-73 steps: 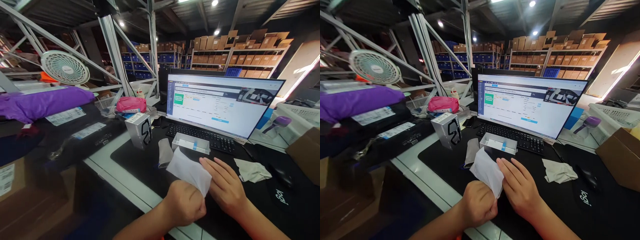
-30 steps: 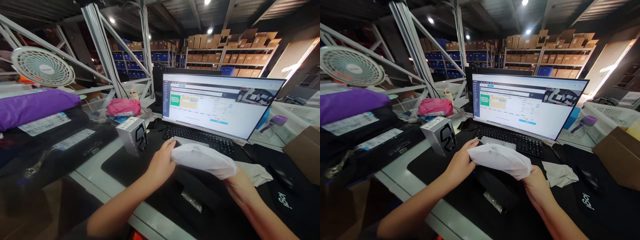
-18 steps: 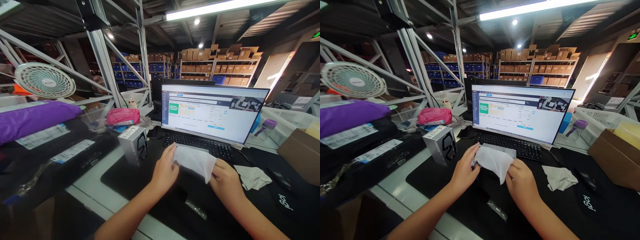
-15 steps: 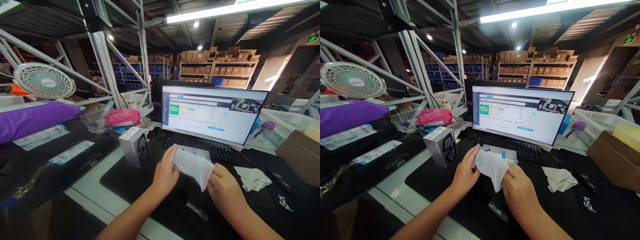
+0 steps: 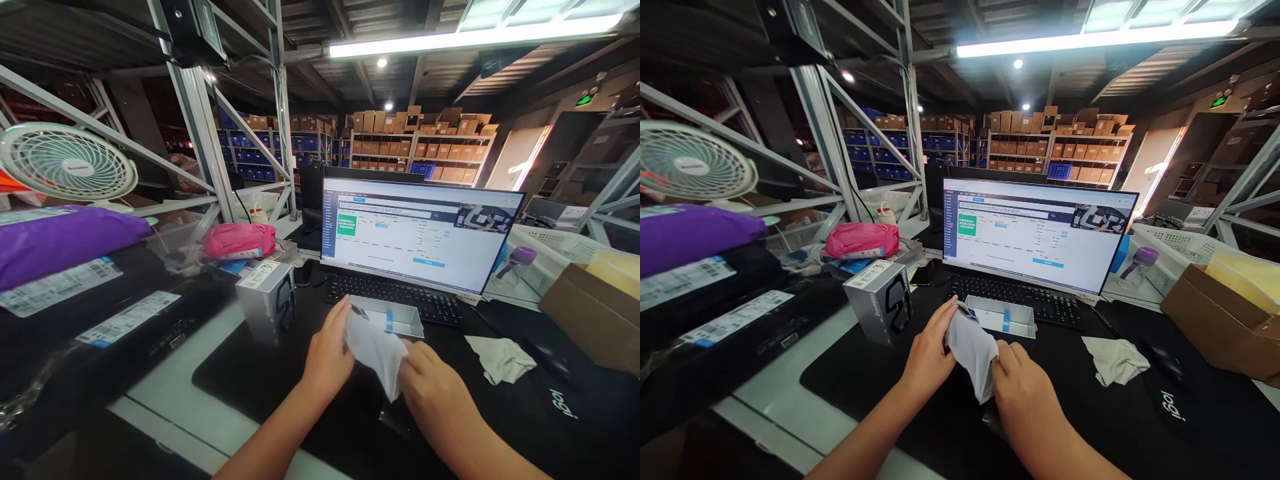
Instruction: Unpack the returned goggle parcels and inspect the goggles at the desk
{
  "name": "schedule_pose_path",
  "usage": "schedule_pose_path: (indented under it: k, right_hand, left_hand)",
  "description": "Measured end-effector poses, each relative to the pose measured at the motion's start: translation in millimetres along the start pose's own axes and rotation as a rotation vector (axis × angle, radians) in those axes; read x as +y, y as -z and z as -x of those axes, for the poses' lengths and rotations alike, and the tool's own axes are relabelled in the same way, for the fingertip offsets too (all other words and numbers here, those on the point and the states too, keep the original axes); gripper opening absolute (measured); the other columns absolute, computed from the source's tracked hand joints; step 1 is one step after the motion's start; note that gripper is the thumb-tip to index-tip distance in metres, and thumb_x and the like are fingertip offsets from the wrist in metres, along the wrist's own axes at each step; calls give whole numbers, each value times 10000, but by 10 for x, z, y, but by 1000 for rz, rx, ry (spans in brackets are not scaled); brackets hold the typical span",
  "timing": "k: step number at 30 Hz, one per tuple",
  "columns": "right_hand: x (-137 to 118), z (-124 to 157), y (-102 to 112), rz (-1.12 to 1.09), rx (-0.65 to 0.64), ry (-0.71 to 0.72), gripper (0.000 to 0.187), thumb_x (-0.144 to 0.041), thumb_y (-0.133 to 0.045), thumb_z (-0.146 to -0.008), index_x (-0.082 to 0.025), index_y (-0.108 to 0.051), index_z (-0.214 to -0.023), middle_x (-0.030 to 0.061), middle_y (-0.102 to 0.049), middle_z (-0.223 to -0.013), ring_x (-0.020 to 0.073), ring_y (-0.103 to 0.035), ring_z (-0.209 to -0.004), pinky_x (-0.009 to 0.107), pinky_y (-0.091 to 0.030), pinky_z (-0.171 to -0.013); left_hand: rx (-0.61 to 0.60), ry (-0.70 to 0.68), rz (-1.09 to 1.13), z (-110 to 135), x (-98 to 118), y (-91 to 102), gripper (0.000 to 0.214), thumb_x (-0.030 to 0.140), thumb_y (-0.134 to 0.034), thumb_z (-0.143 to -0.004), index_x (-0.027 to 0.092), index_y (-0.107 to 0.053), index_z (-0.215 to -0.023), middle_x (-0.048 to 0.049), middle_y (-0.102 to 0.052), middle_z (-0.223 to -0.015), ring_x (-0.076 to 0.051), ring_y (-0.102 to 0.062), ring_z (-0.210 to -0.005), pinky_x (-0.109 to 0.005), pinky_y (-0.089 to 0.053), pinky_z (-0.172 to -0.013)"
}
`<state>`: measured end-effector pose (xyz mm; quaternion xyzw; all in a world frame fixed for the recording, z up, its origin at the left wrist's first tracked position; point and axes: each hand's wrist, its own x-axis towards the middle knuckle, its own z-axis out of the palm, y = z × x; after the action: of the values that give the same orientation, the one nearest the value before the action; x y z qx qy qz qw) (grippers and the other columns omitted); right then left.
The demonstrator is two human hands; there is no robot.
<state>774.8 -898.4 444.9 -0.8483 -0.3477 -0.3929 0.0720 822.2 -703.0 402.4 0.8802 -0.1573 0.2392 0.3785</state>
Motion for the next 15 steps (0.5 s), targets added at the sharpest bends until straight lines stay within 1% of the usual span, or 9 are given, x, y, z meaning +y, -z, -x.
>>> schedule_pose_path:
  k: [2,3,5,8,11,13,15]
  right_hand:
    - [-73,-16,-23,37,-29,-21,314,90,-433,-706,-129,-655,-672,94,-624,-717,206,-535,-593,303,-370,-498]
    - [-73,-33,-39,12,-41,-58,296,75,-452,-720,-136,-654,-671,80,-618,-696,204,-545,-596,301,-362,-502]
    - [-16,-84,-70,-90,-97,-178,244,15,-506,-768,-153,-650,-665,57,-619,-683,195,-574,-617,291,-373,-538]
    - [105,-200,-110,-254,-263,-386,215,-56,-562,-790,-169,-633,-622,31,-615,-668,172,-586,-636,273,-378,-595]
    - [145,-320,-154,-349,-367,-512,224,-97,-580,-802,-176,-638,-601,8,-603,-637,148,-567,-625,258,-348,-590]
    - [131,-379,-180,-328,-384,-562,217,-106,-591,-800,-180,-656,-608,3,-611,-639,141,-561,-619,257,-330,-576]
    - [113,-414,-183,-240,-374,-576,222,-106,-597,-801,-185,-668,-607,5,-628,-658,145,-569,-622,261,-318,-555]
  left_hand:
    - [45,-12,-7,17,-5,-17,686,23,-562,-780,211,-442,-1429,-77,-419,-1555,-244,-483,-1377,-401,-507,-1079]
    - [68,-12,-9,26,-5,-28,682,33,-568,-787,212,-437,-1432,-79,-418,-1555,-245,-485,-1376,-393,-522,-1062]
    - [110,-6,-14,40,1,-48,690,32,-565,-786,219,-429,-1435,-78,-420,-1554,-244,-495,-1367,-372,-553,-1017]
    - [139,-29,-10,56,20,-70,700,-2,-526,-774,232,-438,-1428,-64,-439,-1543,-235,-509,-1355,-345,-574,-986]
    - [137,-74,2,76,48,-75,726,-31,-486,-760,235,-433,-1433,-59,-453,-1533,-226,-533,-1333,-337,-575,-987]
    - [150,-94,7,83,60,-58,728,-35,-481,-755,233,-438,-1430,-60,-463,-1526,-229,-536,-1329,-339,-574,-990]
    - [163,-106,13,77,60,-24,710,-35,-478,-753,233,-458,-1411,-62,-476,-1515,-232,-543,-1322,-341,-576,-988]
